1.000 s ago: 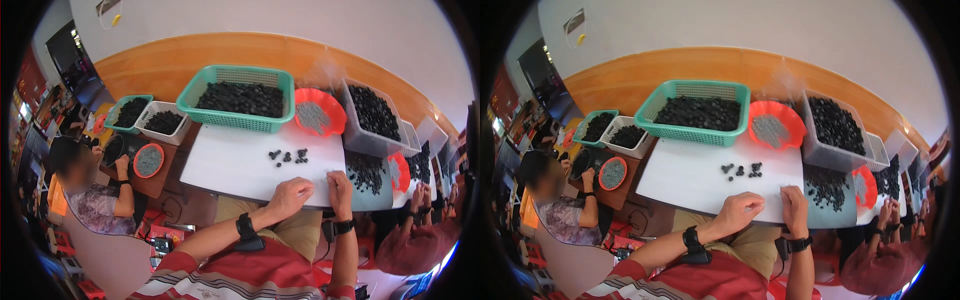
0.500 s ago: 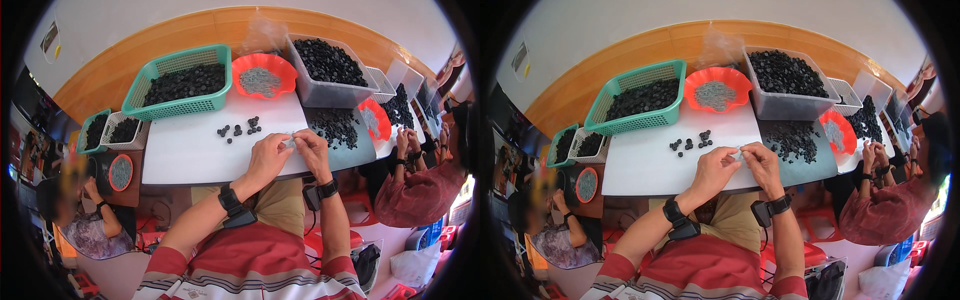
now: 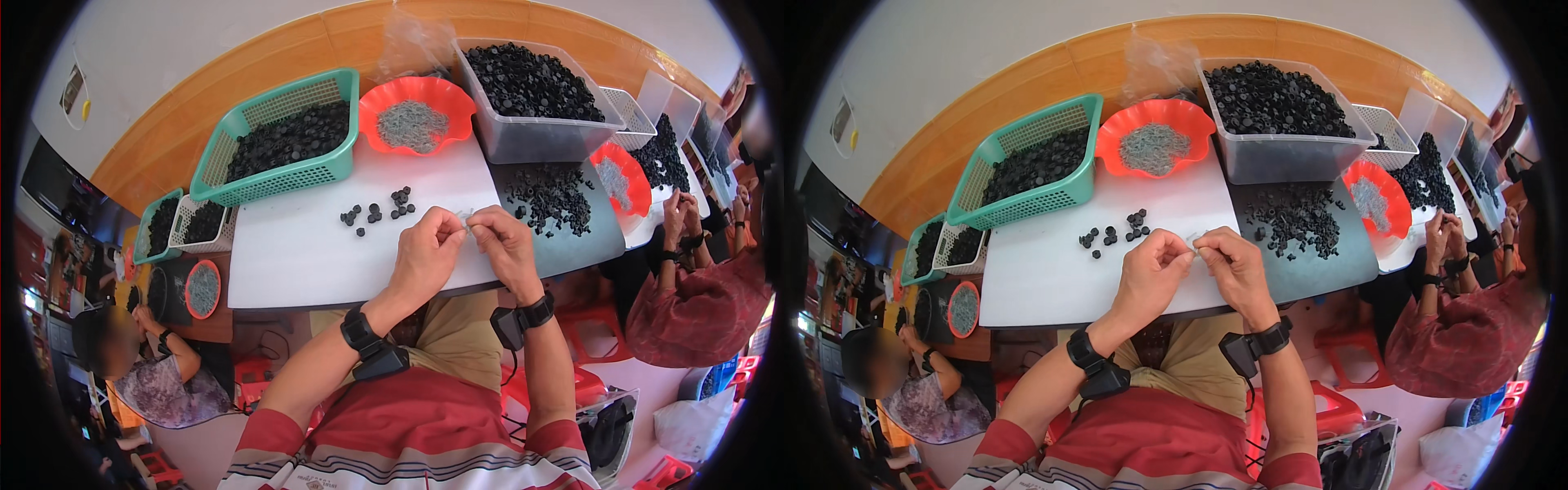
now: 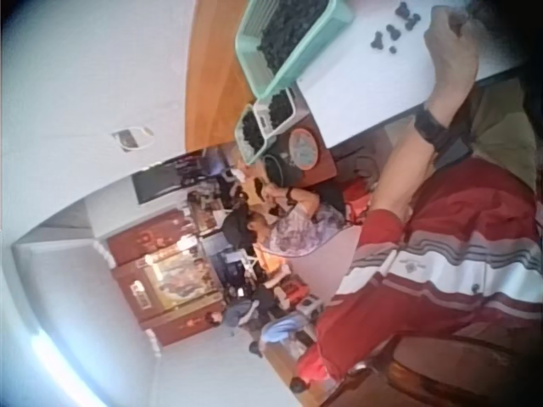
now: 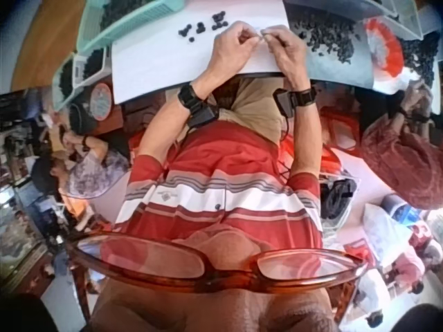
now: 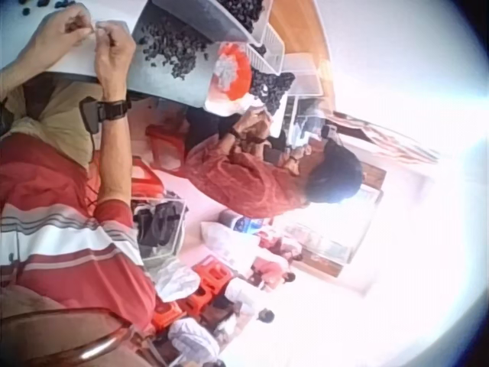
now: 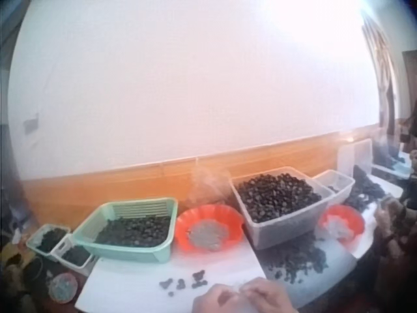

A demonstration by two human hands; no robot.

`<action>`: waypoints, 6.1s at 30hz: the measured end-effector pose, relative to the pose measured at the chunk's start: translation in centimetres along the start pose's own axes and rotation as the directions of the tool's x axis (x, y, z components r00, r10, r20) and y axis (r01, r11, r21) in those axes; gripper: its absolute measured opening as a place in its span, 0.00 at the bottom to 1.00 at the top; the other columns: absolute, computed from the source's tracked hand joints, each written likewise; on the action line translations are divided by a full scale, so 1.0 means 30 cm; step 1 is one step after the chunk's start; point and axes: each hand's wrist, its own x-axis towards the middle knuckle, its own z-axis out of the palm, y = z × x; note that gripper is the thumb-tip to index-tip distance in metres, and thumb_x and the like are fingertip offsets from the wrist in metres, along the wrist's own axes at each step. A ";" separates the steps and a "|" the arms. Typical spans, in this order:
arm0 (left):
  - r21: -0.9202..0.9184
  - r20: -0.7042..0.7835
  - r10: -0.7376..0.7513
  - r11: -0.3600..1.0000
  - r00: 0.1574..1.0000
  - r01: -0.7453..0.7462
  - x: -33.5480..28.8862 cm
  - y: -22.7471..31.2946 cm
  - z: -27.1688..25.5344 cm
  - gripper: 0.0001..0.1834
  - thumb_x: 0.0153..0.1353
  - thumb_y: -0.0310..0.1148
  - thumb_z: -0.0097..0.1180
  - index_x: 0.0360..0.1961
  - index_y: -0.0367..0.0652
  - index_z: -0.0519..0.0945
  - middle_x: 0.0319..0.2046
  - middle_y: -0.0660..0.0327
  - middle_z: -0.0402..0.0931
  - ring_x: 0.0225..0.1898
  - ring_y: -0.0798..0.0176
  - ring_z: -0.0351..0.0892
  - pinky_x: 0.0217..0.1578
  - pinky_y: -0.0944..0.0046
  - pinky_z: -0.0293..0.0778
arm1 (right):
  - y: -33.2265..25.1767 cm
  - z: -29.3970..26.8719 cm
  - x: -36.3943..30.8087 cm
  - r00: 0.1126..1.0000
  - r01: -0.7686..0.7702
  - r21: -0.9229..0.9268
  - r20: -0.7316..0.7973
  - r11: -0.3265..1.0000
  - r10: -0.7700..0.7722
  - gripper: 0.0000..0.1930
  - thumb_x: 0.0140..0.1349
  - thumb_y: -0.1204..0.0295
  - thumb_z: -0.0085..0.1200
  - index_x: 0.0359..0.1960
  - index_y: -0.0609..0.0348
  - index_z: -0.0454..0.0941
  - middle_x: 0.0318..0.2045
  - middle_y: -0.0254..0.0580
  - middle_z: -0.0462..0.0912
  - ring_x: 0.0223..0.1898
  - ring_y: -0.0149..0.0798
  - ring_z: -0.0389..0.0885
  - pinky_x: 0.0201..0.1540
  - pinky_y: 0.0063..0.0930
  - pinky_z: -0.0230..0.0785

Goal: Assembling small black plastic components by hand on a white work surface.

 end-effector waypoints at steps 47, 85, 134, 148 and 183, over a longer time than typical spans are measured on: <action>-0.462 0.110 -0.147 0.868 0.983 0.181 -0.101 -0.048 -0.236 0.11 0.67 0.22 0.63 0.50 0.32 0.84 0.44 0.54 0.85 0.44 0.64 0.86 0.48 0.63 0.85 | -0.079 0.063 -0.068 0.995 0.084 0.083 -0.059 0.993 -0.079 0.05 0.68 0.82 0.59 0.44 0.66 0.84 0.39 0.38 0.82 0.29 0.24 0.76 0.32 0.18 0.70; -0.645 0.280 -0.146 0.704 0.949 0.299 -0.225 -0.070 -0.196 0.12 0.67 0.21 0.63 0.51 0.30 0.82 0.45 0.54 0.85 0.45 0.64 0.86 0.50 0.65 0.85 | -0.123 0.187 -0.205 0.987 0.159 -0.164 -0.003 0.974 -0.161 0.09 0.65 0.82 0.62 0.46 0.65 0.84 0.38 0.45 0.83 0.31 0.34 0.82 0.32 0.24 0.74; -0.856 0.358 -0.221 0.311 0.907 0.413 -0.263 -0.053 -0.167 0.07 0.73 0.27 0.56 0.50 0.42 0.80 0.46 0.60 0.82 0.49 0.65 0.84 0.53 0.61 0.82 | -0.127 0.215 -0.192 0.880 0.426 -0.449 0.003 0.786 -0.475 0.17 0.59 0.77 0.69 0.50 0.59 0.84 0.37 0.43 0.80 0.26 0.37 0.82 0.24 0.27 0.73; 0.029 -0.227 0.043 0.999 0.973 -0.038 -0.194 -0.079 -0.261 0.11 0.65 0.27 0.66 0.48 0.38 0.83 0.43 0.58 0.86 0.44 0.62 0.85 0.48 0.64 0.80 | -0.088 0.220 -0.194 0.867 0.426 -0.485 -0.022 0.764 -0.498 0.13 0.65 0.78 0.64 0.49 0.63 0.78 0.39 0.49 0.77 0.28 0.40 0.76 0.27 0.29 0.71; 0.784 0.147 0.218 0.569 0.965 -0.248 0.063 -0.101 -0.392 0.10 0.59 0.32 0.66 0.41 0.43 0.88 0.40 0.57 0.84 0.48 0.50 0.79 0.50 0.53 0.76 | -0.107 0.180 -0.218 0.942 0.300 -0.323 -0.049 0.898 -0.332 0.11 0.64 0.78 0.65 0.47 0.64 0.80 0.39 0.46 0.77 0.26 0.34 0.80 0.26 0.25 0.73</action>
